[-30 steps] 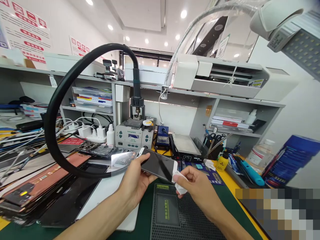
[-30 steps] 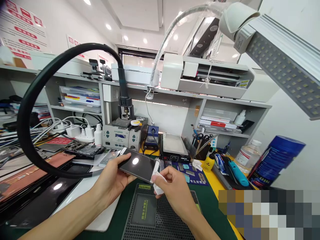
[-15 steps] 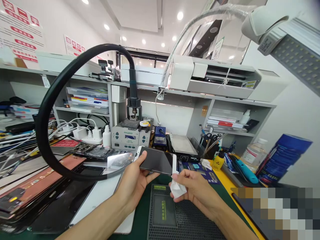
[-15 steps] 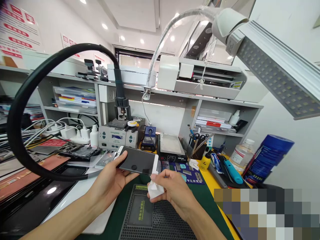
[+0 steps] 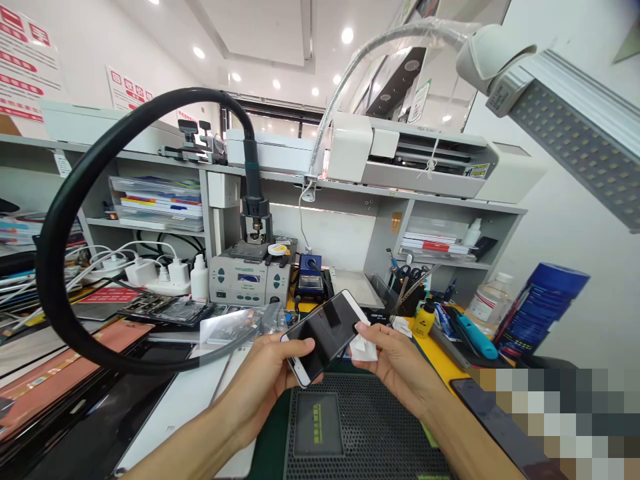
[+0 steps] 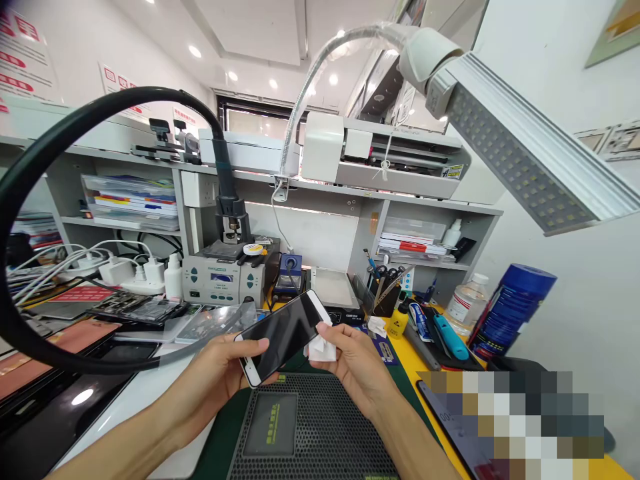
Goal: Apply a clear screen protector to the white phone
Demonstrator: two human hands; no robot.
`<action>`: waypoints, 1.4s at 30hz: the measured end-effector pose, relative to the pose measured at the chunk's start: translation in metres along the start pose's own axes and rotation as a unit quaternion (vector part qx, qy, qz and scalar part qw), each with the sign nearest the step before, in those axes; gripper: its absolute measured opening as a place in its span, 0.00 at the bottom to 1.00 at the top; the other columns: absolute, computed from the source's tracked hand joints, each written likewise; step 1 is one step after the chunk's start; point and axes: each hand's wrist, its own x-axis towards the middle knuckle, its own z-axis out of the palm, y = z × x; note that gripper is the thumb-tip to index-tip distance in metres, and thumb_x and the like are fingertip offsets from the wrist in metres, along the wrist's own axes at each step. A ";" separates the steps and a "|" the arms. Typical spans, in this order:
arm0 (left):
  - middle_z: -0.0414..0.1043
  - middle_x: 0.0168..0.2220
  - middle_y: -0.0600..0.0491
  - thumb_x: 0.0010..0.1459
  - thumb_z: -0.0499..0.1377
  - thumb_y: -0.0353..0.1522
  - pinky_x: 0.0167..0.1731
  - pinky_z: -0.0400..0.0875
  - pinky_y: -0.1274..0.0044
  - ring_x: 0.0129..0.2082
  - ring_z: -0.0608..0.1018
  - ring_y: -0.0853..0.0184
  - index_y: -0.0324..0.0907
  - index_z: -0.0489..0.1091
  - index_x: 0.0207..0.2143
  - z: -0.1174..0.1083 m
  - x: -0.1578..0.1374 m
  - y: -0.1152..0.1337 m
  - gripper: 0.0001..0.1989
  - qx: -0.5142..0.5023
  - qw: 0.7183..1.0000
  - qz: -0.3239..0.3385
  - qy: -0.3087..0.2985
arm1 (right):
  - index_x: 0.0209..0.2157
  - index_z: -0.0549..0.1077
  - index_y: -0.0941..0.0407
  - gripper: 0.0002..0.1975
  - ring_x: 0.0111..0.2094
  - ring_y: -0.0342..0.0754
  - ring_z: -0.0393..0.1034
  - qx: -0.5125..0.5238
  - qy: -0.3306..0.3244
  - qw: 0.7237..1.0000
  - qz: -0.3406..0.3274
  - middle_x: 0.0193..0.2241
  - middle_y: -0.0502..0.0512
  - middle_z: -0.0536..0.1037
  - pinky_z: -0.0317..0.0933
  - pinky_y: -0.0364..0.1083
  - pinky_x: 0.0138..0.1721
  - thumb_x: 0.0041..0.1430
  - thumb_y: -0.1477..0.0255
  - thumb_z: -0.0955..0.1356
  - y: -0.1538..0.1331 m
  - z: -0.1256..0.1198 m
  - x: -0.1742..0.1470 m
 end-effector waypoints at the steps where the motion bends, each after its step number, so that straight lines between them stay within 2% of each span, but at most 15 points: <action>1: 0.82 0.37 0.42 0.53 0.67 0.27 0.36 0.80 0.70 0.31 0.82 0.60 0.36 0.79 0.40 0.000 0.000 0.000 0.11 0.008 1.000 -0.001 -0.010 | 0.26 0.73 0.58 0.21 0.27 0.44 0.73 -0.006 -0.007 1.000 0.010 0.25 0.51 0.78 0.75 0.44 0.30 0.45 0.61 0.82 0.000 0.001 -0.001; 4: 0.82 0.37 0.45 0.51 0.66 0.26 0.37 0.77 0.71 0.33 0.82 0.60 0.39 0.79 0.43 -0.001 0.000 -0.001 0.14 0.035 0.999 -0.002 -0.035 | 0.23 0.71 0.58 0.22 0.25 0.44 0.71 -0.024 -0.033 0.999 0.031 0.22 0.50 0.76 0.74 0.45 0.30 0.44 0.61 0.83 0.002 0.007 -0.005; 8: 0.81 0.34 0.49 0.51 0.66 0.28 0.37 0.73 0.75 0.35 0.80 0.62 0.40 0.79 0.40 -0.006 0.002 -0.002 0.12 0.082 0.995 0.010 -0.050 | 0.23 0.70 0.57 0.22 0.25 0.44 0.70 -0.049 -0.064 0.996 0.045 0.22 0.50 0.76 0.71 0.46 0.29 0.43 0.62 0.83 0.012 0.011 -0.008; 11: 0.79 0.31 0.52 0.52 0.65 0.27 0.37 0.70 0.76 0.33 0.78 0.64 0.42 0.77 0.37 -0.009 0.002 -0.001 0.08 0.120 0.991 0.025 -0.059 | 0.24 0.71 0.57 0.21 0.25 0.43 0.68 -0.063 -0.070 0.995 0.038 0.22 0.49 0.75 0.67 0.44 0.29 0.46 0.62 0.82 0.017 0.012 -0.010; 14: 0.78 0.30 0.55 0.49 0.65 0.24 0.36 0.69 0.76 0.35 0.78 0.64 0.43 0.77 0.37 -0.008 -0.001 -0.001 0.11 0.149 0.986 0.042 -0.062 | 0.24 0.71 0.57 0.21 0.25 0.43 0.68 -0.076 -0.071 0.994 0.016 0.22 0.48 0.75 0.65 0.44 0.29 0.47 0.61 0.81 0.018 0.014 -0.012; 17: 0.79 0.33 0.54 0.50 0.64 0.23 0.39 0.70 0.75 0.37 0.80 0.62 0.44 0.76 0.43 -0.003 -0.003 -0.004 0.17 0.151 0.984 0.055 -0.071 | 0.24 0.71 0.56 0.22 0.24 0.47 0.71 -0.090 -0.073 0.993 -0.011 0.21 0.49 0.76 0.67 0.48 0.31 0.45 0.59 0.81 0.016 0.017 -0.013; 21: 0.81 0.37 0.51 0.56 0.63 0.28 0.43 0.71 0.71 0.42 0.81 0.58 0.45 0.74 0.49 0.002 -0.004 -0.008 0.17 0.140 0.986 0.071 -0.064 | 0.24 0.72 0.57 0.22 0.24 0.47 0.72 -0.108 -0.079 0.991 -0.022 0.21 0.50 0.77 0.68 0.49 0.31 0.46 0.57 0.81 0.016 0.019 -0.012; 27: 0.80 0.47 0.50 0.57 0.64 0.32 0.47 0.68 0.74 0.48 0.78 0.58 0.44 0.73 0.49 0.003 -0.004 -0.005 0.16 0.128 0.984 0.117 -0.030 | 0.24 0.70 0.56 0.22 0.20 0.45 0.71 -0.162 -0.142 0.976 0.015 0.19 0.49 0.77 0.64 0.44 0.25 0.46 0.58 0.80 0.026 0.020 -0.013; 32: 0.80 0.46 0.49 0.56 0.67 0.36 0.46 0.68 0.72 0.47 0.78 0.57 0.44 0.74 0.47 0.003 -0.006 -0.004 0.17 0.126 0.984 0.126 -0.016 | 0.25 0.66 0.55 0.23 0.18 0.45 0.70 -0.141 -0.165 0.975 0.037 0.18 0.47 0.76 0.66 0.44 0.21 0.46 0.58 0.80 0.035 0.021 -0.012; 37: 0.79 0.45 0.51 0.57 0.64 0.34 0.48 0.68 0.72 0.46 0.77 0.59 0.44 0.73 0.47 0.003 -0.005 -0.006 0.14 0.148 0.980 0.135 -0.021 | 0.26 0.66 0.56 0.24 0.18 0.44 0.71 -0.101 -0.167 0.978 0.074 0.19 0.47 0.76 0.69 0.45 0.21 0.43 0.63 0.82 0.037 0.020 -0.011; 42: 0.77 0.36 0.53 0.57 0.65 0.34 0.44 0.67 0.73 0.41 0.76 0.60 0.43 0.73 0.37 0.000 0.000 -0.015 0.07 0.199 0.969 0.146 -0.021 | 0.28 0.69 0.57 0.23 0.21 0.45 0.73 -0.063 -0.129 0.986 0.088 0.20 0.48 0.76 0.70 0.45 0.23 0.40 0.66 0.83 0.025 0.019 -0.011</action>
